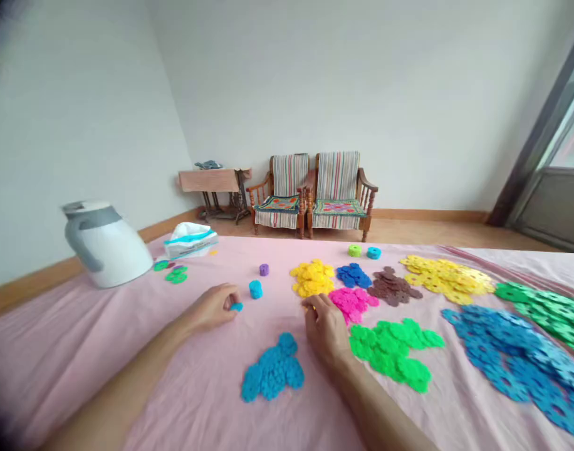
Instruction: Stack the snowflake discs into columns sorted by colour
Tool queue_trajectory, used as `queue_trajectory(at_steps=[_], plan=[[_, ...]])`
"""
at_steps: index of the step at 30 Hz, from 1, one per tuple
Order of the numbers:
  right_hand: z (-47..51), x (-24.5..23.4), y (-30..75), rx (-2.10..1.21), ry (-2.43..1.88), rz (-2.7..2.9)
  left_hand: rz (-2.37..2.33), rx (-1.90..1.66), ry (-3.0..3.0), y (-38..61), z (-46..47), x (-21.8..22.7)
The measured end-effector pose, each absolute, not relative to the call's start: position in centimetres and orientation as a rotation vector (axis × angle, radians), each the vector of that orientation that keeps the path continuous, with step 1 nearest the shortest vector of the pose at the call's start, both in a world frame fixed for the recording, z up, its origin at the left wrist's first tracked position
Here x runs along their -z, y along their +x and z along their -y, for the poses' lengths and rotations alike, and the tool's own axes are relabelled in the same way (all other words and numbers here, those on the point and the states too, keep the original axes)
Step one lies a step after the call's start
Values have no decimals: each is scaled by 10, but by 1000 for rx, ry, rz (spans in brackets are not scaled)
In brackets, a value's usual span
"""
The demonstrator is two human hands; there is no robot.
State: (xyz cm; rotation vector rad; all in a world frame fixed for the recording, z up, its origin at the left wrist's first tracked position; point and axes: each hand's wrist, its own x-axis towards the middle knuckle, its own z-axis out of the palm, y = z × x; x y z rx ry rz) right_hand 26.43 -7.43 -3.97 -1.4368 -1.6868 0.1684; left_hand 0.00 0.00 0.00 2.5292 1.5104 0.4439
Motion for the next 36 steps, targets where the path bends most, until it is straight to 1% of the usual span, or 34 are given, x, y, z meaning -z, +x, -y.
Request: queue_trajectory(at_steps=[6, 12, 17, 20, 21, 27, 31, 36], plan=[[73, 40, 263, -159, -1427, 1684, -1514, -454, 2521, -1, 4, -1], [75, 37, 263, -157, -1418, 1695, -1453, -569, 2537, 7, 13, -9], [74, 37, 263, -153, -1416, 1681, -1135, -549, 2581, 42, 44, -15], [74, 38, 263, -151, -1409, 1664, -796, -473, 2592, 62, 63, -13], [74, 38, 263, -153, -1406, 1660, -760, -470, 2596, 67, 67, -11], [74, 38, 263, -173, -1405, 1654, -950, -523, 2477, 80, 68, 3], [73, 40, 263, -180, -1409, 1659, -977, -559, 2397, 83, 65, 8], [75, 39, 266, -75, -1403, 1629, -1045, -692, 2332, 76, 59, 5]])
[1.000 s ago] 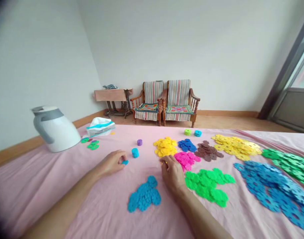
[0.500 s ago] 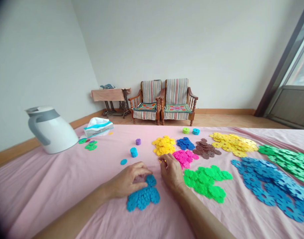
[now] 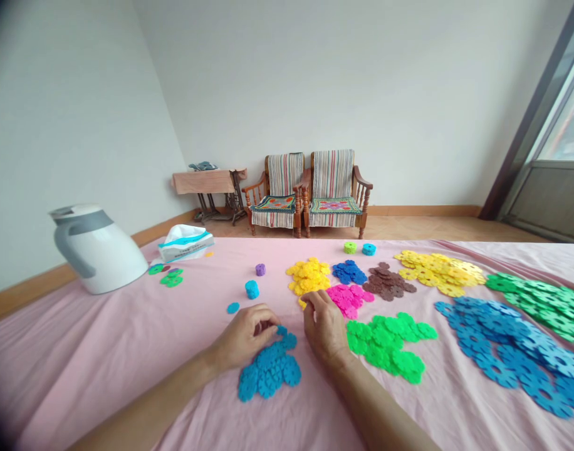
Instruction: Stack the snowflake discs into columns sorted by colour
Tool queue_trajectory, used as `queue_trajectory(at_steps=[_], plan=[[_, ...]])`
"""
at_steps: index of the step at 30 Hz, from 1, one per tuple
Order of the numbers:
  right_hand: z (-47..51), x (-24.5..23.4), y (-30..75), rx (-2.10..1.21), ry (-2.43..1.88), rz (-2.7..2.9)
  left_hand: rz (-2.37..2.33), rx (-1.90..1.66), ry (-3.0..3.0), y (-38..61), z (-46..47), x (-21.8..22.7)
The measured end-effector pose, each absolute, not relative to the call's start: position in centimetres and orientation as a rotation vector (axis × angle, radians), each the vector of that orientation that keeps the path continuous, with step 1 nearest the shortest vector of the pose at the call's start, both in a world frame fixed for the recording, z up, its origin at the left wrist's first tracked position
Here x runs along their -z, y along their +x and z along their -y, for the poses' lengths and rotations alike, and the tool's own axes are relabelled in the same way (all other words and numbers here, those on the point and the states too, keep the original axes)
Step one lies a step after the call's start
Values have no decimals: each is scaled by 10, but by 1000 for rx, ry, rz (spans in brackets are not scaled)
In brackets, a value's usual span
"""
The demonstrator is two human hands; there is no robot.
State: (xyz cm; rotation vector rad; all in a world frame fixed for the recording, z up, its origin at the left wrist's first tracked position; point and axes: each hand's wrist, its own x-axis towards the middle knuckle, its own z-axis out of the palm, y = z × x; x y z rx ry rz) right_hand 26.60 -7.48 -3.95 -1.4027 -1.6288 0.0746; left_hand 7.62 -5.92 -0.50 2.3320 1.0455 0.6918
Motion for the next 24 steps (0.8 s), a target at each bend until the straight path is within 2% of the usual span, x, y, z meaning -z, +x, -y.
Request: queue_trajectory(at_steps=[6, 24], plan=[[77, 35, 275, 27, -1398, 1621, -1140, -664, 2262, 48, 38, 4], [76, 39, 274, -80, -1380, 1669, -1161, -569, 2483, 48, 42, 2]])
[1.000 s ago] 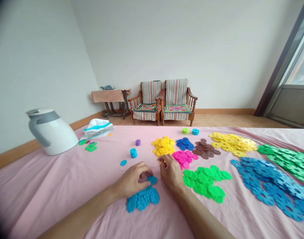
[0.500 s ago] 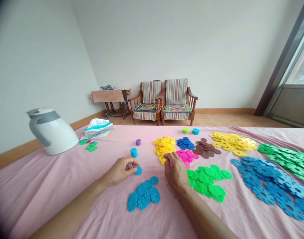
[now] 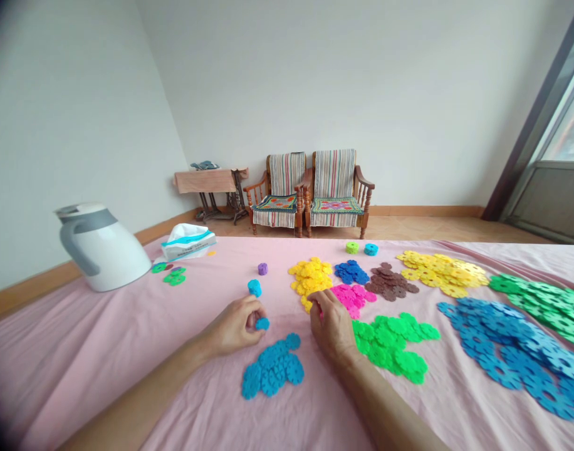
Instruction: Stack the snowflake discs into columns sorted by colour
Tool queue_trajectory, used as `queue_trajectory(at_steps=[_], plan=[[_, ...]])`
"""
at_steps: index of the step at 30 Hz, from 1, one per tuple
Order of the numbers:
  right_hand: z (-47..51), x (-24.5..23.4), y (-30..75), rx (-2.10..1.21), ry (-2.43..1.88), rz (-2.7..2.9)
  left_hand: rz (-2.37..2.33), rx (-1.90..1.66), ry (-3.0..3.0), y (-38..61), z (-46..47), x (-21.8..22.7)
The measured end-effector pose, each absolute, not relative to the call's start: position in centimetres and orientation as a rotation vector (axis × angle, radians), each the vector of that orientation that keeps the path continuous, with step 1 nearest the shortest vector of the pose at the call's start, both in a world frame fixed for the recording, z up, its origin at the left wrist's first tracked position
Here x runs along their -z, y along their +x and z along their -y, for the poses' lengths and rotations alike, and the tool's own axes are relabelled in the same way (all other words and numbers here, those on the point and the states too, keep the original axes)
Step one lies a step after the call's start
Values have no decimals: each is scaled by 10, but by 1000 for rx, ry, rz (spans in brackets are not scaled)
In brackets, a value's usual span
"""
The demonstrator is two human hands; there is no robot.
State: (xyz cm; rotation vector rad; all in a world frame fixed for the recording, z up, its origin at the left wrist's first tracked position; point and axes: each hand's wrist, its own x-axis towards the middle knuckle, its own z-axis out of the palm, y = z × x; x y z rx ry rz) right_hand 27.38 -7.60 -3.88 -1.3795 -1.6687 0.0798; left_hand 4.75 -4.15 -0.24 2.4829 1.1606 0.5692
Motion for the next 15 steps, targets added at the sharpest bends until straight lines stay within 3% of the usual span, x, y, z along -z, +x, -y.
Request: queue_trajectory(at_steps=[8, 15], plan=[[77, 38, 274, -60, -1379, 1670, -1302, -649, 2460, 1, 10, -15], [80, 38, 273, -34, -1372, 1721, -1368, -616, 2405, -10, 2, -1]])
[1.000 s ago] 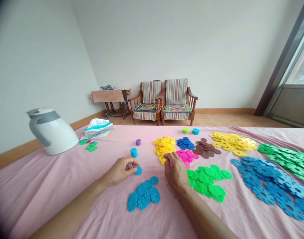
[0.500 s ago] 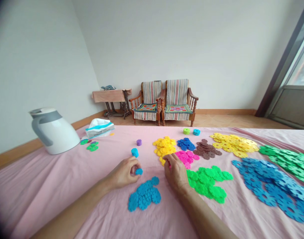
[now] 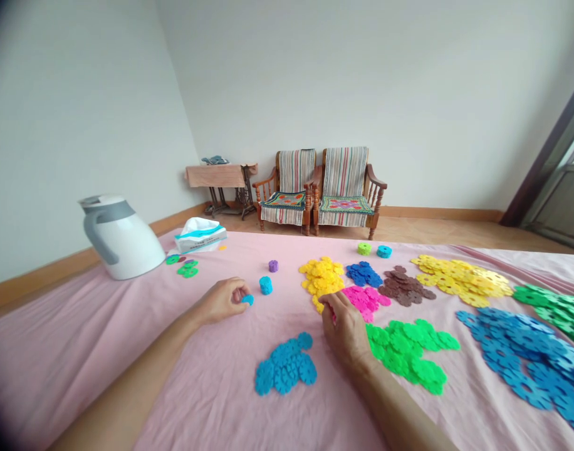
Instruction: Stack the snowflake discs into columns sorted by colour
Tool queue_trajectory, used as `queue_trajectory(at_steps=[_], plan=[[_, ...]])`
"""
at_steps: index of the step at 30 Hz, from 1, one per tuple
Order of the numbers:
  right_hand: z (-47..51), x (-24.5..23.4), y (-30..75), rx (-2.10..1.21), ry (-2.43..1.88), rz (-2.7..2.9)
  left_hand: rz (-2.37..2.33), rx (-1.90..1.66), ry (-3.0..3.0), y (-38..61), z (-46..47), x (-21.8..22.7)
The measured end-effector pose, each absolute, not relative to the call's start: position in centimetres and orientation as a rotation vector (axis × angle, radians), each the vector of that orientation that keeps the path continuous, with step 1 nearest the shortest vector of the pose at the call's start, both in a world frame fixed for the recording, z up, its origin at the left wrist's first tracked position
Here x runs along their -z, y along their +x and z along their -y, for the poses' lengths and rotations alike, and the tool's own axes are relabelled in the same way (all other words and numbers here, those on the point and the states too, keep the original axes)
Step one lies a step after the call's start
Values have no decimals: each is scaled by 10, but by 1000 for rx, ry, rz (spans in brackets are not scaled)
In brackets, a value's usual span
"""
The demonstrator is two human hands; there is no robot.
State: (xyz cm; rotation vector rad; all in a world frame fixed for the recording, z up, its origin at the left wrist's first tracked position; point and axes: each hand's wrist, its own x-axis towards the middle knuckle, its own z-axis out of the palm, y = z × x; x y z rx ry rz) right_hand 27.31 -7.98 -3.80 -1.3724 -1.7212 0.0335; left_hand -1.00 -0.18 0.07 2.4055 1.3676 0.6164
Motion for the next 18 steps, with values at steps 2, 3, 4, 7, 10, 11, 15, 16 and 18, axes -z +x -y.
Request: queue_trajectory(at_steps=[2, 3, 4, 7, 10, 11, 15, 16, 18], plan=[[81, 38, 273, -33, -1366, 1719, -1381, -610, 2396, -9, 2, 2], [81, 38, 273, -32, -1363, 1722, -1388, -609, 2390, -9, 3, 3], [81, 38, 274, -30, -1361, 1726, -1395, -609, 2385, -9, 3, 4], [82, 38, 274, -34, -1362, 1748, -1407, -607, 2368, -9, 2, 5], [83, 37, 273, -44, -1359, 1764, -1411, -604, 2357, -10, 1, 7], [83, 37, 273, -50, -1357, 1769, -1414, -606, 2352, -10, 1, 8], [85, 36, 272, -63, -1345, 1776, -1434, -615, 2330, -11, 2, 9], [85, 36, 272, -63, -1340, 1777, -1440, -617, 2325, -11, 2, 9], [85, 37, 272, -64, -1328, 1784, -1445, -622, 2316, -11, 3, 9]])
